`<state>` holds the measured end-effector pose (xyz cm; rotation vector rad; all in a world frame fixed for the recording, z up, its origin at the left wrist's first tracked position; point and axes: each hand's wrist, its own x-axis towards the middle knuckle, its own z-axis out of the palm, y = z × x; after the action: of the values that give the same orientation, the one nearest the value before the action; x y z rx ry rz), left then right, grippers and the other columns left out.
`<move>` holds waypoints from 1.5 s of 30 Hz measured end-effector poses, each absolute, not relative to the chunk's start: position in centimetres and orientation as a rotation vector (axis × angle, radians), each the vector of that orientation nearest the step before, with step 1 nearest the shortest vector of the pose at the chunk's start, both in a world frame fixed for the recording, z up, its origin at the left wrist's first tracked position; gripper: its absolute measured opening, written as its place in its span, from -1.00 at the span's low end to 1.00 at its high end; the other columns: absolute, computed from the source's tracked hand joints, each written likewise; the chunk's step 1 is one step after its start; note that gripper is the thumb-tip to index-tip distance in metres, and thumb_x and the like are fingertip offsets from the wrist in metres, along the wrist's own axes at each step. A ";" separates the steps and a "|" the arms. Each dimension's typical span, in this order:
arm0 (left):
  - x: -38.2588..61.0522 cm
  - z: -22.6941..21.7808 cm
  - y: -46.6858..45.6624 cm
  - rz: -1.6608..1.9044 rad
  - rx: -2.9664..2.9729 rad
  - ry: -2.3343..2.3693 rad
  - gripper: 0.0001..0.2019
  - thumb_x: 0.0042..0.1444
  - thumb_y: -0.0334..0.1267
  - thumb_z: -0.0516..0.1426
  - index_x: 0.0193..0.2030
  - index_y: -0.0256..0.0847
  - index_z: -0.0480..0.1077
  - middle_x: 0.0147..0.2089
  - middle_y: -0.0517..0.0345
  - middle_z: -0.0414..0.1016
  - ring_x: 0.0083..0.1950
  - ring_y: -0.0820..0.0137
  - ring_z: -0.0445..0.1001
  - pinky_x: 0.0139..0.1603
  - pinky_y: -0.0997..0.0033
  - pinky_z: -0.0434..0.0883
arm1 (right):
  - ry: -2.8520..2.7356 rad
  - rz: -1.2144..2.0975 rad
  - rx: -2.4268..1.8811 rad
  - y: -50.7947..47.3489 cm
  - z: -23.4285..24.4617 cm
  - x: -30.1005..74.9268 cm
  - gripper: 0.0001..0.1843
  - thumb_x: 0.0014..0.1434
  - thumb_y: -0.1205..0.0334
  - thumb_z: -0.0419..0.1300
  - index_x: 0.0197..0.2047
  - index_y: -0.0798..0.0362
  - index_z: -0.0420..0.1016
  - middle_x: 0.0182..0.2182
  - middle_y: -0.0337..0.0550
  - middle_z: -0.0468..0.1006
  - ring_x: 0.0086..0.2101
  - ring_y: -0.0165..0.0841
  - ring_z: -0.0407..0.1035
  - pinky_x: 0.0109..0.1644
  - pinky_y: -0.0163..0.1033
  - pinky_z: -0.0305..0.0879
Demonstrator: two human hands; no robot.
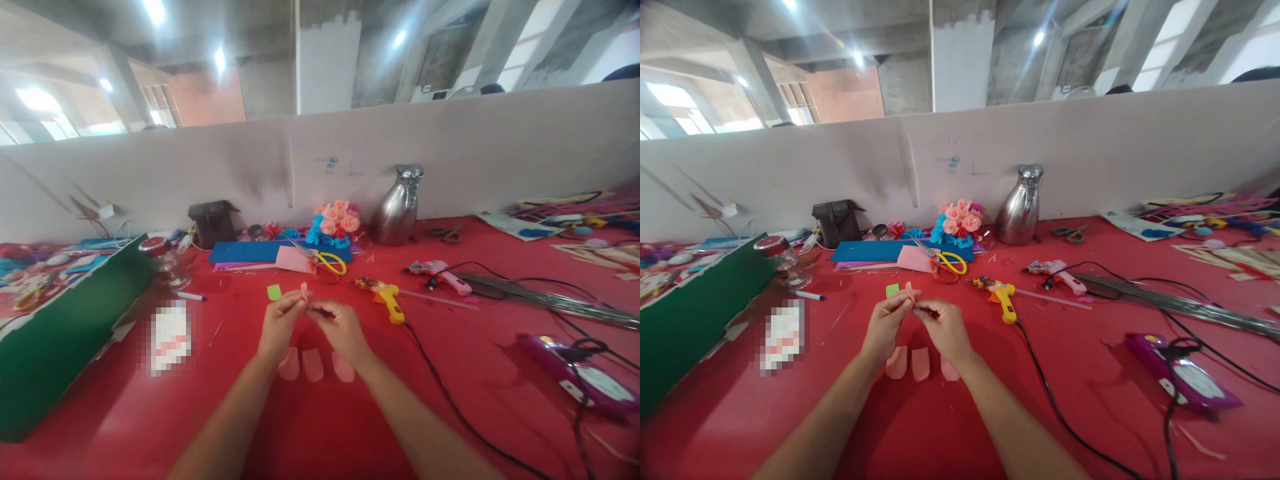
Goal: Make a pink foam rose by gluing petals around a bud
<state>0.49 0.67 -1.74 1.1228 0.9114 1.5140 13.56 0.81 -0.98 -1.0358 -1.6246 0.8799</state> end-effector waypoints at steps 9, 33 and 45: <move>0.5 -1.9 0.8 1.504 1.090 0.899 -0.87 -0.09 -0.29 0.23 -0.35 -0.21 0.55 -0.26 0.04 0.52 -0.14 0.35 0.43 -0.01 0.30 0.30 | -1.634 0.942 -1.018 1.0 -0.7 13.7 -0.81 0.06 0.19 0.19 -0.28 0.01 0.59 -0.36 -0.16 0.62 -0.31 -0.28 0.48 -0.20 -0.22 0.36; 0.5 -1.9 0.7 1.551 1.274 0.969 -0.93 -0.12 -0.30 0.26 -0.43 -0.17 0.54 -0.27 0.08 0.51 -0.19 0.36 0.44 -0.09 0.32 0.36 | -1.588 0.929 -1.000 1.2 -1.4 13.6 -0.80 0.02 0.10 0.23 -0.33 0.01 0.59 -0.37 -0.16 0.62 -0.32 -0.26 0.49 -0.22 -0.20 0.39; -1.1 -1.3 1.4 1.500 0.717 0.812 -0.82 -0.06 -0.19 0.21 -0.47 -0.22 0.30 -0.45 0.23 0.36 -0.40 0.53 0.36 -0.30 0.48 0.32 | -1.659 0.932 -1.122 1.4 -1.7 13.7 -0.83 0.05 0.20 0.19 -0.29 0.05 0.55 -0.33 -0.14 0.61 -0.31 -0.32 0.47 -0.18 -0.22 0.35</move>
<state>-1.09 1.45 -1.33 0.7174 0.8118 1.5005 13.75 1.37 -1.66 -1.1220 -1.6588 0.9317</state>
